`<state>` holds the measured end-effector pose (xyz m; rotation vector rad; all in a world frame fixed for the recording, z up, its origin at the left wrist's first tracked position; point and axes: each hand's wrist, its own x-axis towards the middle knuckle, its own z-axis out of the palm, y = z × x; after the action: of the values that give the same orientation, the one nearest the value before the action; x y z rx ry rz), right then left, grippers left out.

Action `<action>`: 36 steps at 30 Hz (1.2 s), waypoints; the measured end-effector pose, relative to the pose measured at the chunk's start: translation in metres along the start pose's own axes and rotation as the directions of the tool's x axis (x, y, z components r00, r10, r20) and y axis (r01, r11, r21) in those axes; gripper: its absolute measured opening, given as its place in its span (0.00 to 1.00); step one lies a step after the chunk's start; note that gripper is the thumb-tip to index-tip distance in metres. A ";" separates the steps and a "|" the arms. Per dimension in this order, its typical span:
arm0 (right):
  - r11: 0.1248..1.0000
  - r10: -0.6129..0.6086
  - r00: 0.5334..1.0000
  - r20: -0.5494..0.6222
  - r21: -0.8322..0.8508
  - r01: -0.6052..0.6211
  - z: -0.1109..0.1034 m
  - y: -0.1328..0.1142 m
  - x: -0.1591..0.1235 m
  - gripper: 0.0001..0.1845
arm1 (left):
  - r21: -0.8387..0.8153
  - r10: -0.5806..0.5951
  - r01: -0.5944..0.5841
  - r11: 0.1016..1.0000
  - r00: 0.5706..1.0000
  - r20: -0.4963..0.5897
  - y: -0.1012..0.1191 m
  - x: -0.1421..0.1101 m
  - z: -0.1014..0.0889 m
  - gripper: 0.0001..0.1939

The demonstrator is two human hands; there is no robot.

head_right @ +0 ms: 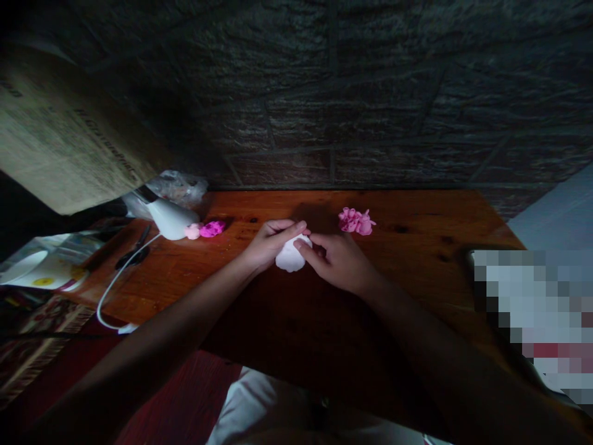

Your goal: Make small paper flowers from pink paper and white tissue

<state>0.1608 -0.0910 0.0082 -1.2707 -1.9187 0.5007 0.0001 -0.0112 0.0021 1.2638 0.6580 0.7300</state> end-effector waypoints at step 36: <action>0.956 0.110 0.962 -0.249 0.292 -0.034 -0.017 -0.004 0.004 0.09 | 0.250 0.456 -0.478 0.842 0.878 0.145 -0.004 0.008 -0.019 0.16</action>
<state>0.1710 -0.0901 0.0233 -1.1571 -1.5212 0.5917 -0.0093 0.0055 -0.0055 1.7402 0.3909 1.0051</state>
